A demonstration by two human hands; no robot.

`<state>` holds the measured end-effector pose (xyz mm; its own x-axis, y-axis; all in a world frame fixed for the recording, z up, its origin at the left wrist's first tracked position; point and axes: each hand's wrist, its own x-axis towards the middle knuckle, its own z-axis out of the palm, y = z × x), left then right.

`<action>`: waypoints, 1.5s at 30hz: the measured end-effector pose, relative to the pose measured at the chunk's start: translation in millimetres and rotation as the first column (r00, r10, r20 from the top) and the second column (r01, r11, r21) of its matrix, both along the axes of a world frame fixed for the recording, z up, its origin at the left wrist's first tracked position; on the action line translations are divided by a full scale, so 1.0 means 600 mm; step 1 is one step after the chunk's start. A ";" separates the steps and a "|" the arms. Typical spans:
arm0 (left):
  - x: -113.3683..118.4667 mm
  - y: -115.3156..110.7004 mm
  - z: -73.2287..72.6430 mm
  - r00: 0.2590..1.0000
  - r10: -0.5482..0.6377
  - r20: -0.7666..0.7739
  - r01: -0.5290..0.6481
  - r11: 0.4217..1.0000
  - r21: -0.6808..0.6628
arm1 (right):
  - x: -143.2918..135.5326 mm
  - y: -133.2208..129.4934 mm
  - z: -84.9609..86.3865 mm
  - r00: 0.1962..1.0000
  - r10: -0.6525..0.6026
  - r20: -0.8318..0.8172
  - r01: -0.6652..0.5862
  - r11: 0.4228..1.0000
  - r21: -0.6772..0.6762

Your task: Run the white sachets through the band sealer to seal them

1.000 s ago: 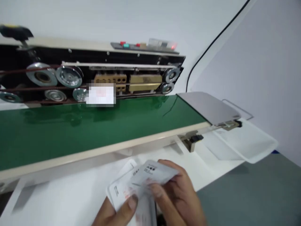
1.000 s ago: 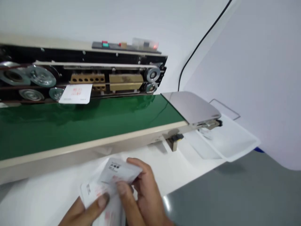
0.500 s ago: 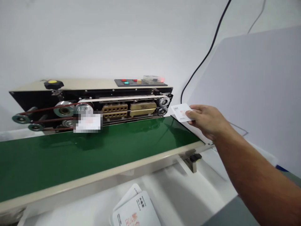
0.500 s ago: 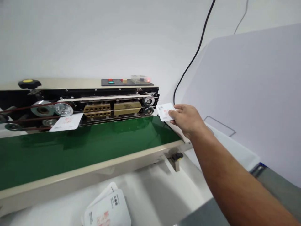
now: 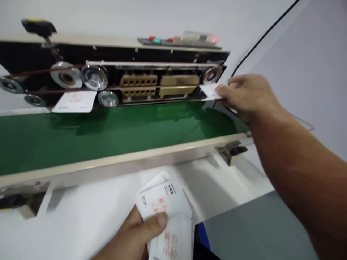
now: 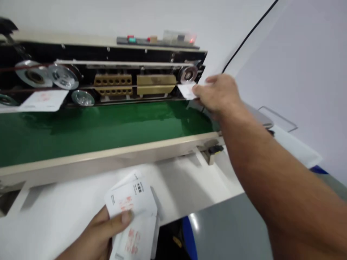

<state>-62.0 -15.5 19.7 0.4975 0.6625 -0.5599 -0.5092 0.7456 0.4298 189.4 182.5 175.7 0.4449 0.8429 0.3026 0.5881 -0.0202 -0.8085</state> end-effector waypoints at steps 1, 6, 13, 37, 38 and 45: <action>-0.002 0.001 -0.001 1.000 0.002 0.006 -0.002 1.000 0.018 | -0.013 -0.023 -0.006 0.995 -0.026 0.098 0.021 0.999 0.049; -0.008 0.010 -0.015 0.999 -0.036 0.027 0.028 0.966 0.259 | -0.082 -0.188 -0.071 0.654 0.338 0.676 -0.499 0.865 0.050; -0.014 0.017 -0.010 0.996 -0.086 -0.012 0.084 0.919 0.385 | -0.121 -0.272 -0.162 0.525 0.693 0.494 -0.732 0.663 -0.153; -0.004 0.007 -0.002 0.980 -0.049 -0.193 0.110 0.940 0.323 | -0.114 -0.290 -0.212 0.739 0.491 -0.462 -0.557 0.830 -0.008; -0.003 0.007 -0.002 0.981 -0.029 -0.189 0.089 0.945 0.315 | -0.108 -0.286 -0.209 0.727 0.473 -0.498 -0.526 0.849 0.039; -0.001 -0.001 -0.014 0.970 0.001 -0.245 0.038 0.987 0.155 | -0.060 -0.303 -0.159 0.809 0.513 -0.289 -0.502 0.857 0.114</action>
<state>-62.8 -15.9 11.2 0.3719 0.7441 -0.5550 -0.3615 0.6668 0.6517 153.2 0.9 80.2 0.0289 0.9664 0.2553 0.2384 0.2414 -0.9407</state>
